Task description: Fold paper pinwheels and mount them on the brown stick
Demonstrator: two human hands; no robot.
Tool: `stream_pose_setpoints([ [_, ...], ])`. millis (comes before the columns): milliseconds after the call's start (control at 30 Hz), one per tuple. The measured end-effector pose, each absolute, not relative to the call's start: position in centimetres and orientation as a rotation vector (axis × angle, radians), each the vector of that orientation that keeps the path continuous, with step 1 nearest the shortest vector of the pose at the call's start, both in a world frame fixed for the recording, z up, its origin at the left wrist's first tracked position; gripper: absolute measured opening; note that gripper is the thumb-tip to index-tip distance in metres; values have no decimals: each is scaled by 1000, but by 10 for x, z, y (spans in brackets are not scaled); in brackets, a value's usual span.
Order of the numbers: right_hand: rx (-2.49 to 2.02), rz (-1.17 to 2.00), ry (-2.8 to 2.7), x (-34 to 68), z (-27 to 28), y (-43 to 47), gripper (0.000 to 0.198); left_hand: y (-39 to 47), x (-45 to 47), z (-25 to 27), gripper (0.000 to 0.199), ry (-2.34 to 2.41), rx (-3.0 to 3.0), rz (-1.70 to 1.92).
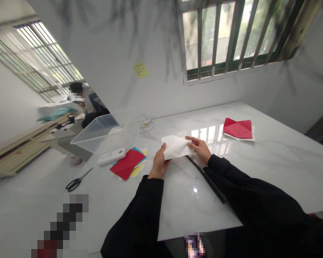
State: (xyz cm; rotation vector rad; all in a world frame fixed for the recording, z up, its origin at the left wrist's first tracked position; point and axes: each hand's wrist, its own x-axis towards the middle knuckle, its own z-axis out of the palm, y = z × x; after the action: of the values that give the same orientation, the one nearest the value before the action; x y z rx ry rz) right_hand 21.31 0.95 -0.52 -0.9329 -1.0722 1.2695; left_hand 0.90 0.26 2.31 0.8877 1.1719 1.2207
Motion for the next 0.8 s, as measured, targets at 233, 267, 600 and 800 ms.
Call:
stream_pose_setpoints([
  [233, -895, 1125, -1387, 215, -2, 7, 53, -3, 4, 35, 46, 899, 786, 917],
  [267, -899, 1114, -1406, 215, -2, 7, 54, -3, 4, 35, 48, 902, 785, 930],
  [600, -1076, 904, -1414, 223, -14, 15, 53, -23, -74, 78, 57, 1676, 2046, 1696],
  [800, -1140, 853, -1500, 220, -14, 11, 46, -26, -129, 45, 54, 2138, 2287, 574],
])
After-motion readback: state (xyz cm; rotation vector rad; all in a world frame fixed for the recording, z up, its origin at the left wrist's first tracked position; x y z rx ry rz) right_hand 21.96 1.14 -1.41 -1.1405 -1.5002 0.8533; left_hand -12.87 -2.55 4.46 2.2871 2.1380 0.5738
